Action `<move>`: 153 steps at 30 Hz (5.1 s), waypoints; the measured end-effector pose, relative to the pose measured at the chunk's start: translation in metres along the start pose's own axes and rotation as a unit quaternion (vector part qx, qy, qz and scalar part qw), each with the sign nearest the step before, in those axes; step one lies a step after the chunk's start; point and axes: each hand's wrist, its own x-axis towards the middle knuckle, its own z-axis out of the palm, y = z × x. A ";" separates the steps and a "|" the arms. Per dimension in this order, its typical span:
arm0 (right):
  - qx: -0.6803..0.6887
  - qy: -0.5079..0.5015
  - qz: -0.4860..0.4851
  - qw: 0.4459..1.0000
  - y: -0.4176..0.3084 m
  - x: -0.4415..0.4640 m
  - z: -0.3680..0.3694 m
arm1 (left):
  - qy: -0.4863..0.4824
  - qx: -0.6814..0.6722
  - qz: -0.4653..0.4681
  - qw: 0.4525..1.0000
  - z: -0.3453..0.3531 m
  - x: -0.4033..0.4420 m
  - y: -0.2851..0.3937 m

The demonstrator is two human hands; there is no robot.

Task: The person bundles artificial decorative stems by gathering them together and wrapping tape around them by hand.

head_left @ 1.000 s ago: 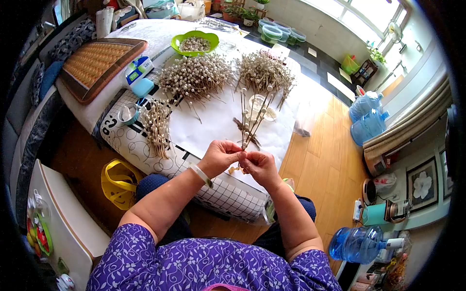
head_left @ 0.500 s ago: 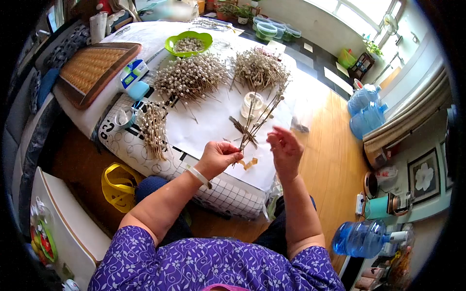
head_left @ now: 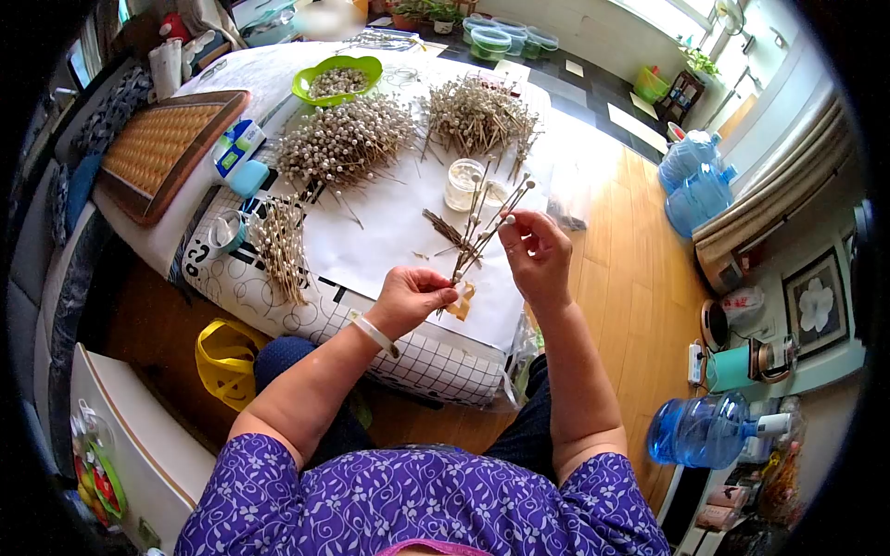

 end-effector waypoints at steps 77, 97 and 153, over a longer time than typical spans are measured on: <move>0.395 0.011 0.201 0.896 0.018 -0.005 0.016 | 0.007 -0.019 0.034 0.999 0.003 -0.001 0.000; 0.330 -0.076 0.271 0.901 0.021 -0.015 0.031 | 0.022 -0.010 0.041 0.999 0.004 -0.002 0.004; 0.101 -0.273 0.249 0.924 0.024 -0.041 0.044 | 0.076 -0.051 0.074 0.993 -0.014 0.011 0.006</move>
